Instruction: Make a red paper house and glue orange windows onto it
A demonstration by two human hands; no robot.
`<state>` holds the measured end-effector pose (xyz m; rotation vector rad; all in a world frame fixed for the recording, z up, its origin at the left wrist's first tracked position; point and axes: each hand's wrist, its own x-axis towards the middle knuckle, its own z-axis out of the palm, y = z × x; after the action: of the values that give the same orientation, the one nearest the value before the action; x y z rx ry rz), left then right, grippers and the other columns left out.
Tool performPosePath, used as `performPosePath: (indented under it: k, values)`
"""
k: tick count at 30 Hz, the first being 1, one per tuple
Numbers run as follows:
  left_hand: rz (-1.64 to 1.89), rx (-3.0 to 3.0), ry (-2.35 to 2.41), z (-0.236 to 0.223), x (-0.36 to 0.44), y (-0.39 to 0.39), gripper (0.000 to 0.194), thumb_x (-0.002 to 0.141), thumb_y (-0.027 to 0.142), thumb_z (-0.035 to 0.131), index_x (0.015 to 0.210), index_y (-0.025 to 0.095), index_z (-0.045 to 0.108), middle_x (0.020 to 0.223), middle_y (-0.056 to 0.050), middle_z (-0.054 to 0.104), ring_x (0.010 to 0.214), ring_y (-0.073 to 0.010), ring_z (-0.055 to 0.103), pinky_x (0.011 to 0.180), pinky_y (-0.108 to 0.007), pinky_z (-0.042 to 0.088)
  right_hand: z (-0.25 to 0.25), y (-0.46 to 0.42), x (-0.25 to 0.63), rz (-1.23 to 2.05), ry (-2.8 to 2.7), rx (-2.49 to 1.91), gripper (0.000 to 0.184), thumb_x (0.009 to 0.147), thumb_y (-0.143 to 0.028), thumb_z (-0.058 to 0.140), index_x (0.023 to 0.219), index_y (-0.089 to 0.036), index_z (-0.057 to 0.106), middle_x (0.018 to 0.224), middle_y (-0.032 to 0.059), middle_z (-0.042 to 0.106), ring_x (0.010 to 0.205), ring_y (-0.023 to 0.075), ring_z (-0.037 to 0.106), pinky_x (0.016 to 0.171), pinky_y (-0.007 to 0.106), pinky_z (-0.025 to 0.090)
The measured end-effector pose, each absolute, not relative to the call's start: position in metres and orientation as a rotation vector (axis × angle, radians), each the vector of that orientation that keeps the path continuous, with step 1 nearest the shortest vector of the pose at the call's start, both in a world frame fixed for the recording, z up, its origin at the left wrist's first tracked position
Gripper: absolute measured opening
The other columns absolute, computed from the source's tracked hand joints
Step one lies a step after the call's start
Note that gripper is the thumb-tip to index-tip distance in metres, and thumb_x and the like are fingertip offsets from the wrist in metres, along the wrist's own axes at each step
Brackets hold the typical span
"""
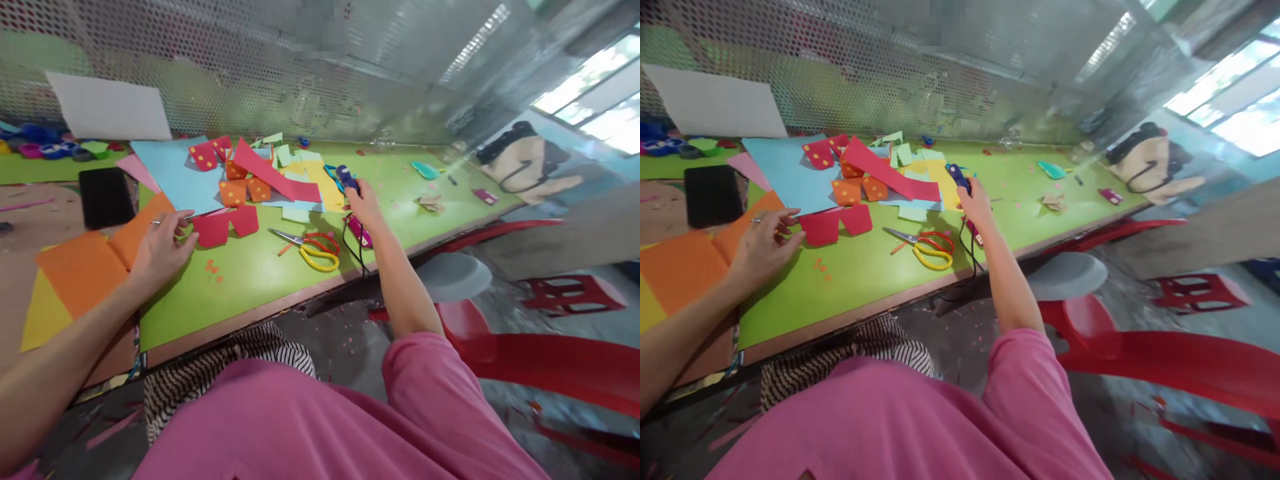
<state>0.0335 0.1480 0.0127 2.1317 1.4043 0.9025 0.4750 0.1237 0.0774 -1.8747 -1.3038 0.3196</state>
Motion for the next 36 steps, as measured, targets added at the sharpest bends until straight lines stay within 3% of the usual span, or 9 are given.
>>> performPosePath:
  k: [3, 5, 8, 15, 24, 32, 36]
  values:
    - [0.869, 2.266, 1.389, 0.018, 0.03, 0.145, 0.043, 0.093, 0.048, 0.054, 0.125, 0.024, 0.068, 0.114, -0.01, 0.061, 0.091, -0.0242, 0.062, 0.079, -0.037, 0.053, 0.104, 0.103, 0.466, 0.505, -1.041, -1.661, 0.018, 0.087, -0.038, 0.065, 0.096, -0.023, 0.06, 0.078, -0.002, 0.055, 0.065, 0.0104, 0.049, 0.058, 0.022, 0.048]
    - [0.81, 2.291, 1.349, 0.019, 0.028, 0.148, 0.041, 0.093, 0.049, 0.055, 0.122, 0.024, 0.069, 0.111, -0.009, 0.062, 0.09, -0.0243, 0.062, 0.082, -0.04, 0.053, 0.118, 0.083, 0.451, 0.593, -1.029, -1.57, 0.022, 0.086, -0.046, 0.064, 0.092, -0.025, 0.06, 0.075, -0.0029, 0.049, 0.062, 0.0103, 0.046, 0.052, 0.021, 0.044]
    - [0.786, 2.176, 1.332, 0.016, 0.025, 0.159, 0.046, 0.089, 0.048, 0.055, 0.124, 0.02, 0.067, 0.104, -0.01, 0.067, 0.087, -0.0235, 0.064, 0.084, -0.04, 0.054, 0.119, 0.056, 0.415, 0.773, -1.105, -1.411, 0.038, 0.078, -0.059, 0.073, 0.096, -0.026, 0.068, 0.081, -0.0011, 0.054, 0.067, 0.0115, 0.052, 0.051, 0.023, 0.047]
    - [0.823, 1.92, 1.394, 0.004, 0.034, 0.161, 0.067, 0.078, 0.052, 0.066, 0.135, 0.017, 0.059, 0.105, -0.009, 0.071, 0.079, -0.0197, 0.063, 0.084, -0.038, 0.054, 0.075, 0.068, 0.307, 1.292, -1.501, -1.26, 0.046, 0.083, -0.062, 0.073, 0.103, -0.021, 0.071, 0.099, 0.0073, 0.071, 0.089, 0.0183, 0.067, 0.066, 0.029, 0.059]
    - [0.975, 1.779, 1.328, -0.002, 0.046, 0.155, 0.048, 0.08, 0.037, 0.064, 0.125, 0.019, 0.064, 0.091, -0.003, 0.074, 0.078, -0.0181, 0.066, 0.079, -0.033, 0.053, 0.043, 0.094, 0.28, 1.147, -1.726, -1.377, 0.049, 0.089, -0.068, 0.06, 0.086, -0.02, 0.067, 0.08, 0.0041, 0.071, 0.06, 0.0125, 0.063, 0.059, 0.027, 0.052]
    - [0.984, 1.572, 1.358, 0.002, 0.047, 0.158, 0.021, 0.078, 0.035, 0.071, 0.091, 0.019, 0.068, 0.091, -0.006, 0.078, 0.083, -0.0207, 0.07, 0.084, -0.034, 0.055, 0.044, 0.098, 0.272, 1.08, -1.794, -1.456, 0.05, 0.088, -0.07, 0.061, 0.082, -0.021, 0.066, 0.078, 0.0043, 0.072, 0.059, 0.0143, 0.064, 0.059, 0.028, 0.052]
    - [1.008, 1.573, 1.371, 0.004, 0.046, 0.161, 0.017, 0.079, 0.034, 0.069, 0.086, 0.019, 0.067, 0.09, -0.006, 0.078, 0.082, -0.0202, 0.069, 0.083, -0.034, 0.053, 0.044, 0.103, 0.268, 1.083, -1.771, -1.45, 0.054, 0.086, -0.075, 0.059, 0.082, -0.021, 0.065, 0.08, 0.0055, 0.072, 0.061, 0.0154, 0.064, 0.059, 0.03, 0.052]
